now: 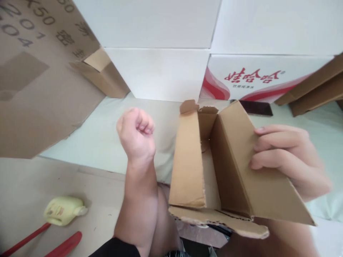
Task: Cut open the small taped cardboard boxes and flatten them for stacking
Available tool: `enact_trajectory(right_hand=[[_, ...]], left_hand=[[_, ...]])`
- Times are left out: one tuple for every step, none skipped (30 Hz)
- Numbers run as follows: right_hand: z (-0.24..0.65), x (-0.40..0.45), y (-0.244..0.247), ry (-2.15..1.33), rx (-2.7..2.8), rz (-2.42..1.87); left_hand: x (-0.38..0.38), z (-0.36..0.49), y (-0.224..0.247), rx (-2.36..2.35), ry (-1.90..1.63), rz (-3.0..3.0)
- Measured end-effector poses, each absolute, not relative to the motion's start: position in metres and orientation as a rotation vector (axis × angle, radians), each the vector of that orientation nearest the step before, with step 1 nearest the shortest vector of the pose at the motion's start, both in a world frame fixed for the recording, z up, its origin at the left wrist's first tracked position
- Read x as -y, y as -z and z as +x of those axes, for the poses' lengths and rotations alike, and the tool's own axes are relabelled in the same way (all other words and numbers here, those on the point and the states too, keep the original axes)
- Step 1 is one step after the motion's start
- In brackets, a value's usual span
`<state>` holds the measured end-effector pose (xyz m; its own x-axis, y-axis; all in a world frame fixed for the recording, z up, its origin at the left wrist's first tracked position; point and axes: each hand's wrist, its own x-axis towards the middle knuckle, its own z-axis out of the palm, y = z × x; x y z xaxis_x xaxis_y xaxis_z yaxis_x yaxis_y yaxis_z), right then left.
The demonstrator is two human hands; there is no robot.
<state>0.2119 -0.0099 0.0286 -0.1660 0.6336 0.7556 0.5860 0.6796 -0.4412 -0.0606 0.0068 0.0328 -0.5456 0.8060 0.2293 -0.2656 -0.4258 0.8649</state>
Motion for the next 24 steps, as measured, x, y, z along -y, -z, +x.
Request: enact_trajectory(right_hand=[[0.208,0.014,-0.028,-0.090,1.856,-0.967],[0.205,0.018,-0.028,-0.072,1.856,-0.919],[0.202,0.019,-0.027,-0.041,1.823,-0.887],[0.200,0.020,-0.026,-0.013,1.813,-0.862],[0.199,0.020,-0.025,0.009,1.803,-0.851],[0.200,0.019,-0.024,0.027,1.792,-0.843],[0.201,0.018,-0.023,0.040,1.794,-0.837],[0.203,0.018,-0.023,0.050,1.798,-0.831],[0.206,0.018,-0.023,0.061,1.802,-0.819],[0.208,0.019,-0.023,0.064,1.814,-0.810],[0.211,0.020,-0.022,0.059,1.822,-0.806],[0.212,0.021,-0.022,0.043,1.826,-0.803],[0.214,0.023,-0.021,0.018,1.827,-0.805],[0.214,0.025,-0.020,-0.009,1.828,-0.802],[0.214,0.026,-0.018,-0.035,1.832,-0.796],[0.214,0.027,-0.017,-0.059,1.838,-0.786],[0.213,0.027,-0.015,-0.083,1.848,-0.773],[0.211,0.027,-0.014,-0.108,1.860,-0.763],[0.209,0.027,-0.012,-0.133,1.868,-0.754],[0.208,0.026,-0.011,-0.161,1.871,-0.747],[0.206,0.025,-0.009,-0.189,1.868,-0.744],[0.205,0.024,-0.008,-0.214,1.862,-0.739],[0.204,0.023,-0.007,-0.234,1.859,-0.735],[0.204,0.022,-0.007,-0.249,1.855,-0.730]], left_hand=[[-0.008,-0.056,-0.032,-1.077,-1.995,0.895],[-0.009,-0.050,-0.030,-1.085,-1.970,0.935],[-0.011,-0.045,-0.028,-1.092,-1.941,0.976],[-0.012,-0.040,-0.025,-1.100,-1.905,1.018],[-0.013,-0.035,-0.023,-1.114,-1.865,1.064],[-0.014,-0.030,-0.020,-1.135,-1.821,1.119],[-0.015,-0.026,-0.018,-1.166,-1.769,1.179],[-0.015,-0.022,-0.017,-1.199,-1.710,1.245],[-0.014,-0.019,-0.016,-1.230,-1.649,1.309],[-0.013,-0.016,-0.016,-1.252,-1.593,1.369],[-0.012,-0.014,-0.016,-1.269,-1.536,1.424],[-0.010,-0.012,-0.018,-1.284,-1.479,1.475],[-0.007,-0.010,-0.019,-1.300,-1.419,1.526],[-0.005,-0.008,-0.021,-1.318,-1.354,1.582],[-0.003,-0.006,-0.023,-1.341,-1.286,1.641],[-0.002,-0.003,-0.026,-1.367,-1.213,1.704],[-0.001,0.000,-0.028,-1.396,-1.140,1.766],[0.000,0.003,-0.029,-1.424,-1.067,1.826],[0.000,0.007,-0.030,-1.451,-0.992,1.880],[-0.001,0.010,-0.030,-1.476,-0.917,1.924],[-0.002,0.013,-0.030,-1.493,-0.847,1.956],[-0.003,0.015,-0.028,-1.500,-0.791,1.975],[-0.004,0.016,-0.026,-1.498,-0.759,1.984],[-0.006,0.015,-0.024,-1.489,-0.752,1.983]])
